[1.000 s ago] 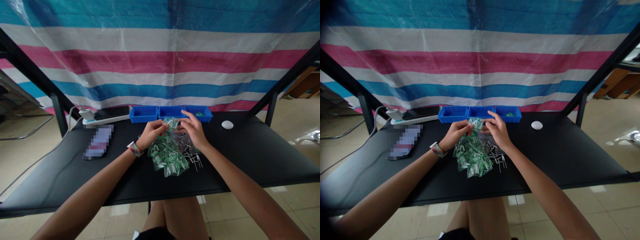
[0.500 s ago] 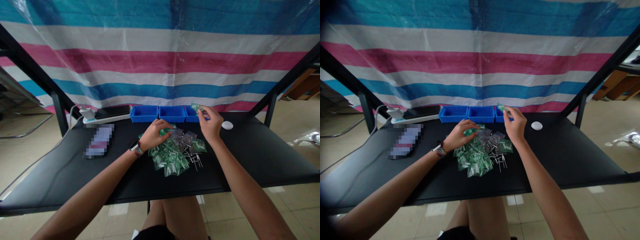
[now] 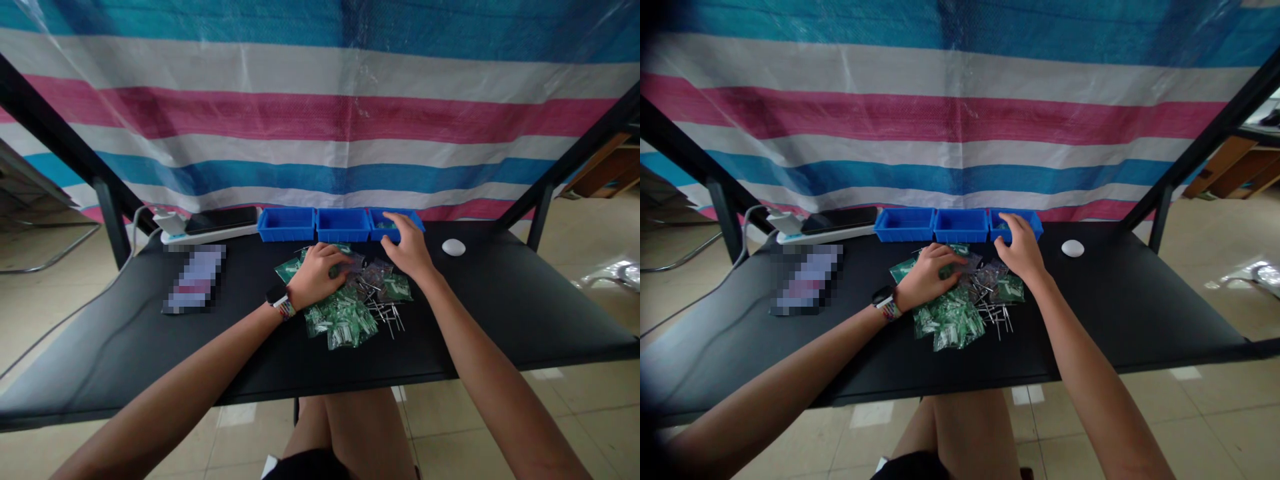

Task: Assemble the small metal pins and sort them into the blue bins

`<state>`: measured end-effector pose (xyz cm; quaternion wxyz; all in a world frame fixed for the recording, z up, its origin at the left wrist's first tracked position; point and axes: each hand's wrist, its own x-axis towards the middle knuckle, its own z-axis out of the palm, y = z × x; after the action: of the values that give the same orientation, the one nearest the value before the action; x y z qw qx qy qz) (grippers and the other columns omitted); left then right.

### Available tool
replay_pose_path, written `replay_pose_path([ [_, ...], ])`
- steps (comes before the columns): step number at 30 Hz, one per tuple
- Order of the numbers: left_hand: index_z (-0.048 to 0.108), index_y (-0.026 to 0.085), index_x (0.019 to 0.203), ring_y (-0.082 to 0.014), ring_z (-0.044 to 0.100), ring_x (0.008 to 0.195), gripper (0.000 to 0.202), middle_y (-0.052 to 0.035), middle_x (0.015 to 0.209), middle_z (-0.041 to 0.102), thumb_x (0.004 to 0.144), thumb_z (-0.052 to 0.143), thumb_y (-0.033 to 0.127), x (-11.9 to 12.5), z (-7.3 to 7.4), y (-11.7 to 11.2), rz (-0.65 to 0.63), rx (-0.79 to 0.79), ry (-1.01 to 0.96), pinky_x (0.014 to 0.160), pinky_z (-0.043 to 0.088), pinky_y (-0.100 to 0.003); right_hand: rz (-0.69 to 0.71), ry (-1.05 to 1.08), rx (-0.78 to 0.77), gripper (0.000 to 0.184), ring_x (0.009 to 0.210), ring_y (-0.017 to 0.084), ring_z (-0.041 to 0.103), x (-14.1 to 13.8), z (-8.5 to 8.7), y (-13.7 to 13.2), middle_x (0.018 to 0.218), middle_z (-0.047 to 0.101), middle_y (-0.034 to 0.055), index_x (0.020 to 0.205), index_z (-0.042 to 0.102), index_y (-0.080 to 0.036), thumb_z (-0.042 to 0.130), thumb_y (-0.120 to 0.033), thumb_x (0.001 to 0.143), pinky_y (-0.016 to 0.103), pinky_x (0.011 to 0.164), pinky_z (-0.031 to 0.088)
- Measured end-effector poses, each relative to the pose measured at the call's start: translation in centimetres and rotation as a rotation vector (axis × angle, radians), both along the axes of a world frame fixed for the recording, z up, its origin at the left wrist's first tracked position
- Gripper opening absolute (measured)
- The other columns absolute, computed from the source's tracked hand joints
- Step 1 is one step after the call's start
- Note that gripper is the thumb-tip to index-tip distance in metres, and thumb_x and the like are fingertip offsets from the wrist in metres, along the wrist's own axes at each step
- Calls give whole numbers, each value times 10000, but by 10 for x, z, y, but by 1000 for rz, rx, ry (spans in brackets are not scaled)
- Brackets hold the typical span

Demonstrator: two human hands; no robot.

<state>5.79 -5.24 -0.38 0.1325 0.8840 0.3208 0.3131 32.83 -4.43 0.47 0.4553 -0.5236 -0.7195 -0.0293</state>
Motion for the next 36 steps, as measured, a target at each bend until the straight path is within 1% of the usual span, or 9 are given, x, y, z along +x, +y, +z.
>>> replay_pose_path([
  [4,809,236,962,-280,632,1010,149,-71,1001,766,922,668,212,0,5,-1,25,-47,-75,954,446,-444,128,42,-47,465,1335,343,615,-16,7,-9,1350,717,132,1297,712,-222,643,-170,840,558,1189,453],
  [8,794,213,999,-241,685,944,178,-69,992,782,977,664,333,-2,7,4,62,-212,-346,933,488,-396,302,278,-219,299,1196,307,697,-34,12,-18,1205,778,98,1194,741,-233,670,-278,907,517,1114,498],
  [11,760,172,1034,-210,707,839,274,-66,903,771,927,745,424,-5,11,8,3,-468,-581,822,536,-336,451,547,-443,310,925,247,747,-48,13,-23,996,781,68,1150,744,-216,731,-407,906,404,857,594],
  [14,742,146,993,-180,700,778,330,-52,826,753,874,811,445,-7,16,10,-84,-642,-691,769,543,-298,510,722,-574,342,643,163,666,-58,12,-25,824,711,15,1048,745,-198,835,-430,814,291,579,536],
  [18,770,143,1011,-153,689,780,319,-39,810,745,878,820,429,-7,20,10,-132,-700,-728,789,546,-276,545,800,-631,317,571,139,614,-63,13,-28,727,667,-13,948,737,-197,876,-423,775,260,492,494],
  [24,709,162,822,-134,631,614,477,-16,690,659,932,684,626,-7,15,12,-82,-814,-812,624,531,-262,523,788,-525,290,540,146,602,-67,14,-30,636,642,-20,846,721,-210,876,-450,798,295,532,519],
  [29,659,162,597,-116,541,481,663,-37,520,585,966,576,706,-10,21,9,-34,-817,-661,514,445,-252,461,590,-262,164,688,187,659,-68,15,-36,860,695,34,879,762,-254,802,-412,892,363,632,577],
  [34,743,151,748,-139,642,596,424,-64,715,743,856,795,557,-8,26,6,-101,-824,-700,575,501,-252,412,366,-94,60,906,230,684,-69,19,-45,1072,699,70,944,802,-289,746,-296,923,403,756,605],
  [36,754,150,799,-134,640,604,362,-47,704,738,844,825,503,-7,26,6,-110,-769,-733,592,506,-247,385,416,-88,161,926,217,686,-69,20,-45,1223,672,81,1054,786,-289,749,-275,898,395,779,615],
])
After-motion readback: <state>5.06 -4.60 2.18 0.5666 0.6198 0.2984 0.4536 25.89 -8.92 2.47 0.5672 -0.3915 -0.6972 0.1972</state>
